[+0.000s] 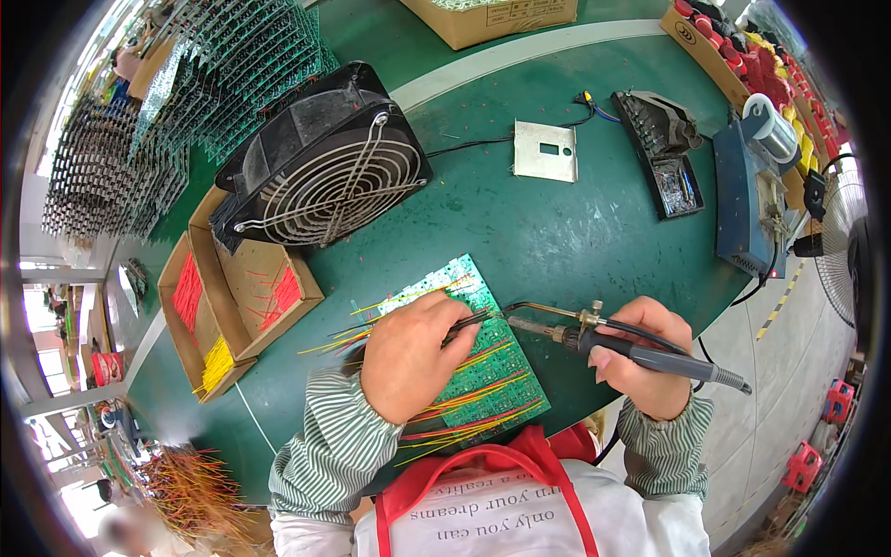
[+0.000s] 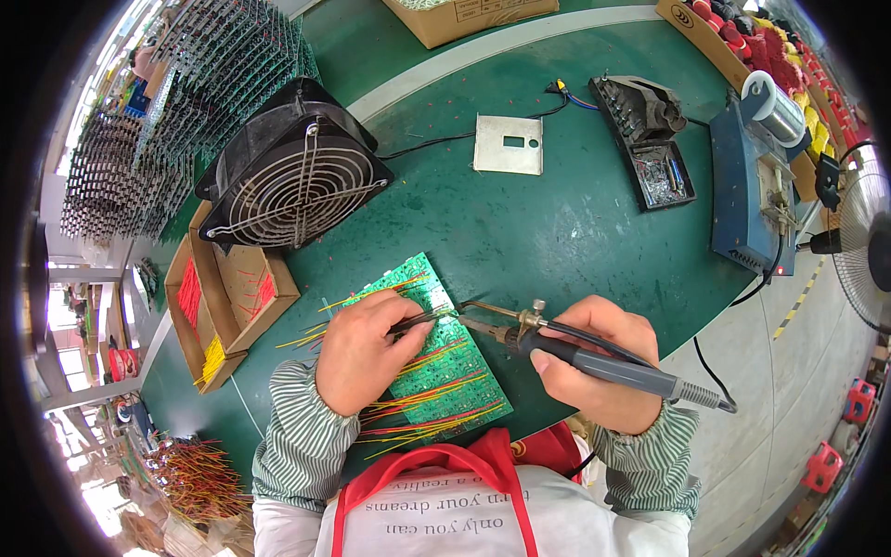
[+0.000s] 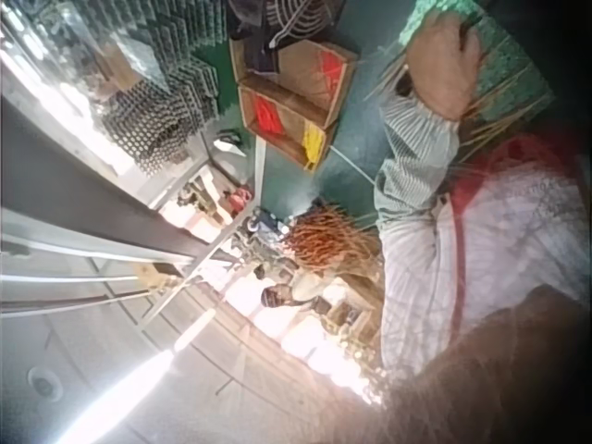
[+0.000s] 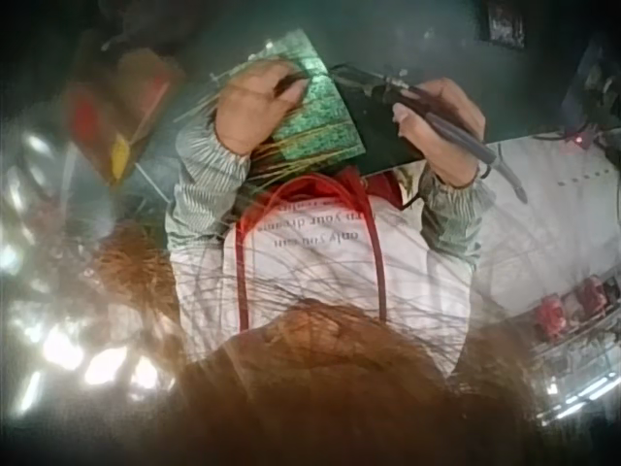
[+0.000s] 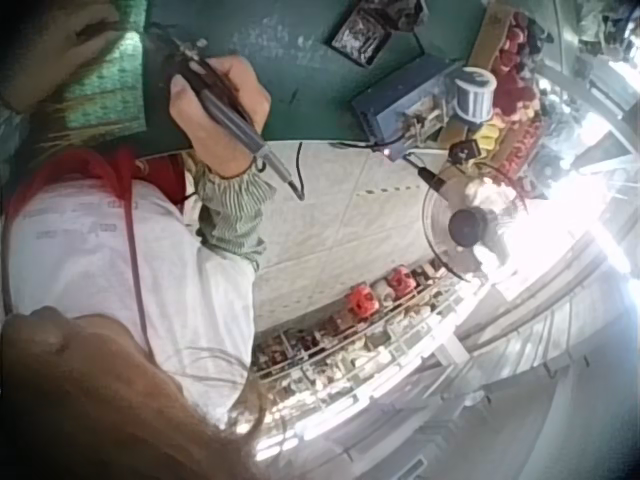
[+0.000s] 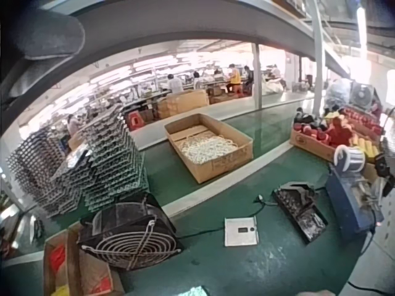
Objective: The person solders red and yellow wires to a circuit board using a soldering iron.
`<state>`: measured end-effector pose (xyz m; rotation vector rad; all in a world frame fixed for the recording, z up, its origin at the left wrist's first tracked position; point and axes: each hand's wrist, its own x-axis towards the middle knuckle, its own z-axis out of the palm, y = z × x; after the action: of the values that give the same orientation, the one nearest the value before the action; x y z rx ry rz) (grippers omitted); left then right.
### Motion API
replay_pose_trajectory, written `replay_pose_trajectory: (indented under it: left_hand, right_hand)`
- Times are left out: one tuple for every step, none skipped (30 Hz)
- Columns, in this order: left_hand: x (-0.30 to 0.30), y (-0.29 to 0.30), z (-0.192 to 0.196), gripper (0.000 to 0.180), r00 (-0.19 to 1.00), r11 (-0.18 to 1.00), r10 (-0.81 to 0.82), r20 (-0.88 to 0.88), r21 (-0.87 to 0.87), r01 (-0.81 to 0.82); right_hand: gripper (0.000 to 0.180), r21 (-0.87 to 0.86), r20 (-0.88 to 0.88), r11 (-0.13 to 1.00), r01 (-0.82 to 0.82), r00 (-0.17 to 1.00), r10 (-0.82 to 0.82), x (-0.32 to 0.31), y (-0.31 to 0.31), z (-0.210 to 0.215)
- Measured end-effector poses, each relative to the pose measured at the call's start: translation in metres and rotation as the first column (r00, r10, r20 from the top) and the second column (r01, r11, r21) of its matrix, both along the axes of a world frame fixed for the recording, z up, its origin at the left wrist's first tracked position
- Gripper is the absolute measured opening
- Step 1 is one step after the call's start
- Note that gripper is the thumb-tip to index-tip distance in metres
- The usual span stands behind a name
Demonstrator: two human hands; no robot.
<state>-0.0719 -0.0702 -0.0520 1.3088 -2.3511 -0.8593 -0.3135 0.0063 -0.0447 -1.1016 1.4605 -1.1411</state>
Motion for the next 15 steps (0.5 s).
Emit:
replay_pose_trajectory:
  left_hand:
    - [0.000, 0.000, -0.001, 0.012, 1.000, 1.000, -0.005, -0.013, -0.010, 0.005]
    - [0.001, -0.001, 0.000, 0.012, 1.000, 1.000, -0.005, -0.013, -0.008, 0.005]
    - [0.004, 0.000, 0.003, 0.011, 1.000, 1.000, -0.008, -0.013, -0.029, 0.007]
    - [0.008, 0.001, 0.006, 0.010, 1.000, 0.999, -0.010, -0.012, -0.049, 0.009]
    - [0.014, 0.002, 0.013, 0.010, 1.000, 0.999, -0.008, -0.013, -0.048, 0.008]
    - [0.022, 0.003, 0.022, 0.010, 0.994, 0.981, 0.087, 0.070, -0.180, -0.073]
    - [0.031, 0.005, 0.029, 0.010, 0.971, 0.939, 0.192, 0.141, -0.315, -0.140]
    - [0.039, 0.009, 0.032, 0.011, 0.959, 0.913, 0.248, 0.135, -0.363, -0.185]
    - [0.043, 0.017, 0.038, 0.012, 0.960, 0.936, 0.248, 0.129, -0.289, -0.202]
    - [0.047, 0.026, 0.042, 0.012, 0.961, 0.953, 0.247, 0.122, -0.213, -0.217]
    - [0.049, 0.035, 0.037, 0.012, 0.961, 0.953, 0.248, 0.123, -0.212, -0.218]
    - [0.053, 0.044, 0.029, 0.011, 0.982, 0.979, 0.169, 0.085, -0.130, -0.158]
    - [0.055, 0.050, 0.024, 0.010, 0.995, 0.995, 0.092, 0.039, -0.051, -0.090]
    - [0.055, 0.052, 0.022, 0.010, 0.995, 0.994, 0.096, 0.040, -0.053, -0.094]
    - [0.055, 0.054, 0.020, 0.011, 0.992, 0.994, 0.099, 0.072, 0.030, -0.101]
  right_hand:
    - [0.018, 0.002, -0.001, 1.000, 0.000, 1.000, 0.000, -0.001, 0.000, 0.001]
    - [0.018, 0.015, -0.009, 1.000, -0.008, 1.000, 0.008, -0.001, 0.001, 0.003]
    - [0.019, 0.027, -0.019, 1.000, -0.016, 1.000, 0.017, -0.002, 0.002, 0.005]
    - [0.019, 0.028, -0.021, 0.999, -0.018, 1.000, 0.018, -0.002, 0.004, 0.006]
    - [0.019, 0.013, -0.064, 0.999, -0.039, 0.997, 0.040, -0.003, 0.006, 0.006]
    - [0.019, -0.001, -0.108, 0.998, -0.057, 0.993, 0.056, -0.003, 0.008, 0.008]
    - [0.019, -0.035, -0.122, 0.997, -0.072, 0.990, 0.067, -0.003, 0.011, 0.008]
    - [0.019, -0.032, -0.122, 0.997, -0.070, 0.990, 0.065, -0.001, 0.013, 0.009]
    - [0.020, -0.031, -0.104, 0.992, -0.126, 0.987, 0.122, 0.002, 0.014, 0.012]
    - [0.020, -0.030, -0.086, 0.983, -0.181, 0.980, 0.178, 0.004, 0.016, 0.013]
    - [0.020, -0.059, -0.095, 0.971, -0.231, 0.970, 0.225, 0.007, 0.019, 0.009]
    - [0.020, -0.100, -0.070, 0.961, -0.260, 0.965, 0.253, 0.014, 0.020, 0.010]
    - [0.020, -0.123, -0.069, 0.954, -0.275, 0.961, 0.268, 0.020, 0.019, 0.008]
    - [0.019, -0.146, -0.070, 0.946, -0.289, 0.957, 0.281, 0.025, 0.019, 0.005]
    - [0.019, -0.146, -0.072, 0.945, -0.292, 0.956, 0.284, 0.029, 0.018, 0.003]
